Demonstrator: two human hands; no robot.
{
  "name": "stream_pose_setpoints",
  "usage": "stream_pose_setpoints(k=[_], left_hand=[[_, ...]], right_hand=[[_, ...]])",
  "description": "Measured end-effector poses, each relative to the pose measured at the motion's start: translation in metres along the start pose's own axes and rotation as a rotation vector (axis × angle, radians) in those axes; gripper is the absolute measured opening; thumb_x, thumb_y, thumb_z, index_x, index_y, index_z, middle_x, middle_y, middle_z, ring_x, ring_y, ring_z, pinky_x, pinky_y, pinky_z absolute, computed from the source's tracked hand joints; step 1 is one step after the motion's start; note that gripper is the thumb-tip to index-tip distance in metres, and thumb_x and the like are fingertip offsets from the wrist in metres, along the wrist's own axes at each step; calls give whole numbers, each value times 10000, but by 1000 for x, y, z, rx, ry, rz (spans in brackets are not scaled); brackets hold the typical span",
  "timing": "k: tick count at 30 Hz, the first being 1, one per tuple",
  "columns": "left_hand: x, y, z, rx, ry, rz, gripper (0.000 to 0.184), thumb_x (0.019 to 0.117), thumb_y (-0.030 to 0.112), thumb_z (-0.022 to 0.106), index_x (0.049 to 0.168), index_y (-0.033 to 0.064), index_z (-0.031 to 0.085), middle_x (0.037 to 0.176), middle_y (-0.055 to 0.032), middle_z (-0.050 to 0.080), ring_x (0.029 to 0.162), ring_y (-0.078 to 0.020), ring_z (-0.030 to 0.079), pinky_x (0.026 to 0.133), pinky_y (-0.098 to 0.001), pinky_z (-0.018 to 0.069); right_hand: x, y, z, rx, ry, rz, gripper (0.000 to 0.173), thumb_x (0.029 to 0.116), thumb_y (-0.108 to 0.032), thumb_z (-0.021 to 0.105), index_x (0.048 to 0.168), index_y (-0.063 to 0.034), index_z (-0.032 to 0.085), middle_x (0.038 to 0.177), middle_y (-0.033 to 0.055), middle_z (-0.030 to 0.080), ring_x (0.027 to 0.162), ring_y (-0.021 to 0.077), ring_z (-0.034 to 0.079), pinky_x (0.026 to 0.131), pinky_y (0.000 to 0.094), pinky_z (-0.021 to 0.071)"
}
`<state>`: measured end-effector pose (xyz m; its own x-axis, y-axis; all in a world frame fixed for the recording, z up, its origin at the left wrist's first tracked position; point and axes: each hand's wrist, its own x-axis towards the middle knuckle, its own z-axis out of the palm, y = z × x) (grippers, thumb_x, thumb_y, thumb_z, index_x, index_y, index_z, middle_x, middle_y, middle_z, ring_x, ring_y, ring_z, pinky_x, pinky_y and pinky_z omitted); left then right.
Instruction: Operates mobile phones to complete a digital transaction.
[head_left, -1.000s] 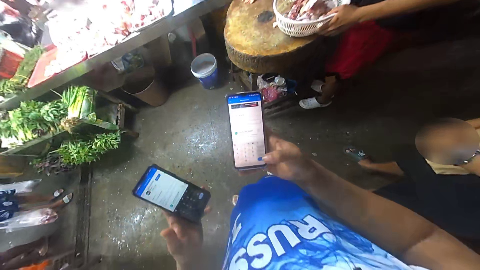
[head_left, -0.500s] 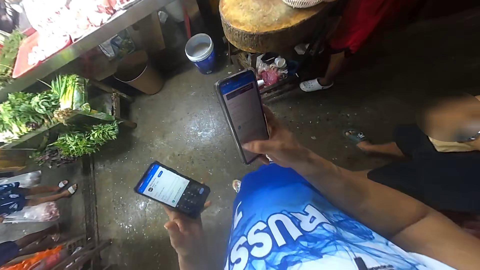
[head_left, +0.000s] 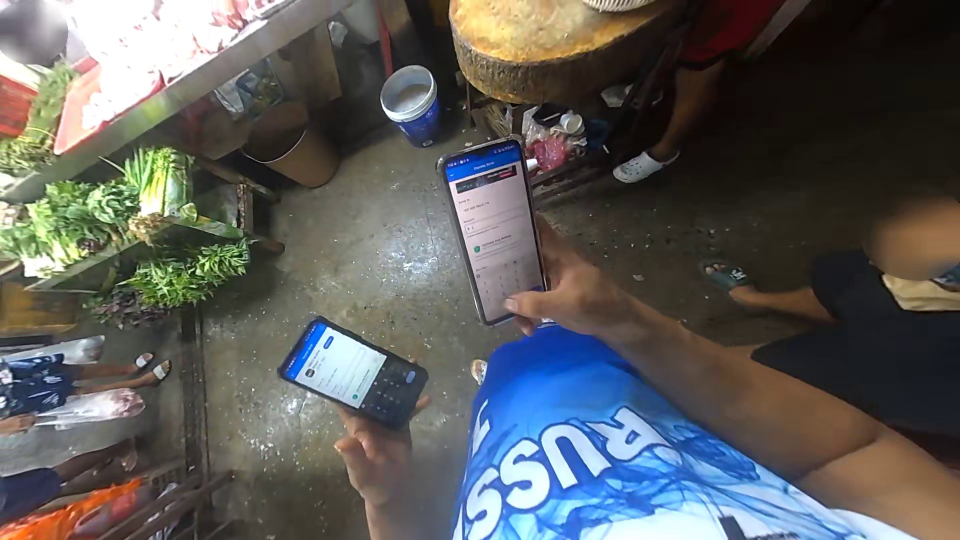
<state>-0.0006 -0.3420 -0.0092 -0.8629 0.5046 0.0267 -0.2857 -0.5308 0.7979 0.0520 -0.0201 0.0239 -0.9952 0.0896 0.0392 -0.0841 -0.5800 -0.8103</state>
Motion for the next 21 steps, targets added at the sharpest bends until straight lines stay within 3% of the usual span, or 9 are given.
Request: stream_pose_setpoints(k=[6, 21], left_hand=[[-6, 1, -1, -5, 15, 2, 820, 876, 655, 649, 1563, 405, 277, 1483, -126, 553, 1286, -392, 599, 858, -551, 615], [-9, 0, 1, -11, 4, 6, 790, 890, 662, 620, 1563, 416, 287, 1494, -114, 542, 1295, -381, 592, 870, -543, 609]], right_hand=[[-1, 3, -1, 0, -29, 13, 712, 855, -6, 717, 1402, -289, 359, 1078, 63, 697, 716, 158, 698, 564, 253, 594], [-6, 5, 2, 5, -44, 1, 699, 865, 31, 671, 1401, -288, 355, 1085, 57, 693, 725, 150, 696, 569, 244, 591]])
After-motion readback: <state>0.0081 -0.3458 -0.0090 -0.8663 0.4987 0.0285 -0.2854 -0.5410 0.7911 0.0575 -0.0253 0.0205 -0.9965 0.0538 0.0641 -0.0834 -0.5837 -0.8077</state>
